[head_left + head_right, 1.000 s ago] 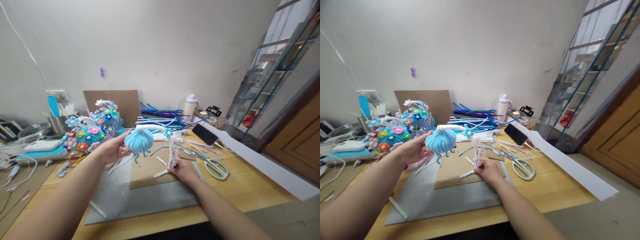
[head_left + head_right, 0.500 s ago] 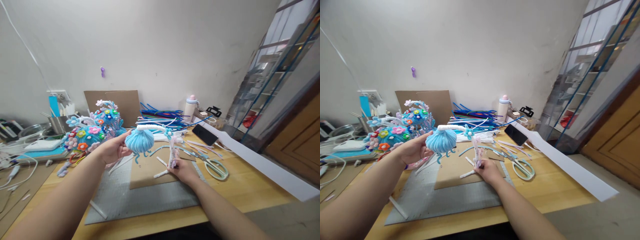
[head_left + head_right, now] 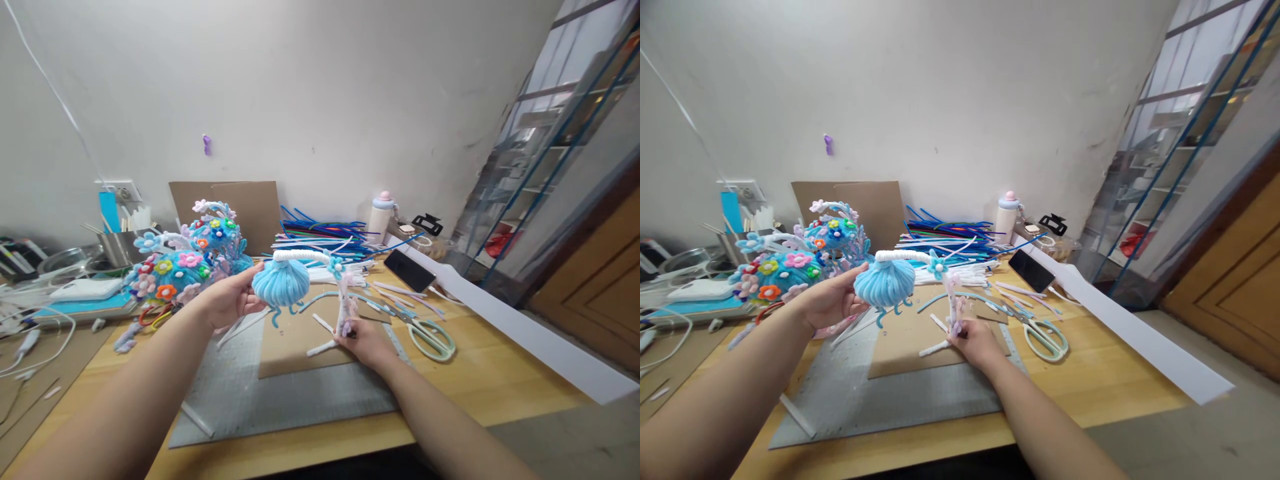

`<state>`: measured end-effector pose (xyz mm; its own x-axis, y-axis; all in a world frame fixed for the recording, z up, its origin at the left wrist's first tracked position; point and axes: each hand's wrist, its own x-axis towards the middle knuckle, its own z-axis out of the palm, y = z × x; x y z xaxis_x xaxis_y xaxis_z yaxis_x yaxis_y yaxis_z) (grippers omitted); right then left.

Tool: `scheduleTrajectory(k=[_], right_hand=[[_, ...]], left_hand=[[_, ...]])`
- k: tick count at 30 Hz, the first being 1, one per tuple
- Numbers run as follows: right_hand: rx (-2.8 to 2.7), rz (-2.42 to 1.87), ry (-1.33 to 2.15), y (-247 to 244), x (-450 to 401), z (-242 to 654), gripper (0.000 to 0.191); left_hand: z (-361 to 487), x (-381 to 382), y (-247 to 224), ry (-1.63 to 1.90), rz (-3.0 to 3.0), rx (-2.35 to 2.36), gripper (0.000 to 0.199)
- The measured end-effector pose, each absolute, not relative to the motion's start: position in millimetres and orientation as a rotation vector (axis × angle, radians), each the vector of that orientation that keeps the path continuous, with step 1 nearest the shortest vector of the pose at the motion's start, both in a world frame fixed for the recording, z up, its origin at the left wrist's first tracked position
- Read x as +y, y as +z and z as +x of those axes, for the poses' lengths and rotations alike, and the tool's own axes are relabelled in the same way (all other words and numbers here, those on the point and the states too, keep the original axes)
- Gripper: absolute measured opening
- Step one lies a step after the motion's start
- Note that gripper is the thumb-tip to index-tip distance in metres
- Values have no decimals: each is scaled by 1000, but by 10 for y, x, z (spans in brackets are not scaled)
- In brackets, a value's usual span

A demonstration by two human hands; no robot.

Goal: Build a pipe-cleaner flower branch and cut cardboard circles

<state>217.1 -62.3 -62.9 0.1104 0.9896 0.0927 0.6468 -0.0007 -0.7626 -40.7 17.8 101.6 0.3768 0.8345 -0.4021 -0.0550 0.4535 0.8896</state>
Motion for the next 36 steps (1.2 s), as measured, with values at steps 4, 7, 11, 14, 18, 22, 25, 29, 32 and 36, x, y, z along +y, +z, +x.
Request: scheduleTrajectory(k=[4, 7, 11, 14, 18, 22, 25, 29, 32, 36], right_hand=[[-1605, -1688, 665, -677, -608, 2186, 10], [-1591, -1670, 678, -711, -604, 2188, 11], [-1562, -1664, 694, -731, -604, 2186, 13], [-1532, -1660, 722, -718, -608, 2183, 13], [-1464, -1670, 761, -639, -630, 2175, 17], [-1398, -1645, 798, -537, -664, 2147, 22], [-1358, -1611, 835, -494, -701, 2132, 26], [-1309, -1567, 876, -439, -763, 2240, 32], [-1265, -1591, 911, -363, -809, 2477, 33], [-1254, -1707, 857, -302, -889, 2913, 37]], left_hand=[[-432, 226, 888, 703, 969, 1029, 23], [-424, 274, 651, 736, 1036, 1075, 28], [-377, 333, 300, 817, 1208, 1159, 44], [-333, 364, 155, 915, 1410, 1195, 48], [-291, 387, 89, 1097, 1784, 1197, 41], [-303, 416, -6, 1247, 2123, 1133, 34], [-351, 457, -102, 1289, 2291, 1076, 28], [-420, 514, -178, 1301, 2777, 950, 32], [-388, 518, -189, 1257, 3086, 841, 36], [-65, 485, -165, 1175, 3051, 823, 41]])
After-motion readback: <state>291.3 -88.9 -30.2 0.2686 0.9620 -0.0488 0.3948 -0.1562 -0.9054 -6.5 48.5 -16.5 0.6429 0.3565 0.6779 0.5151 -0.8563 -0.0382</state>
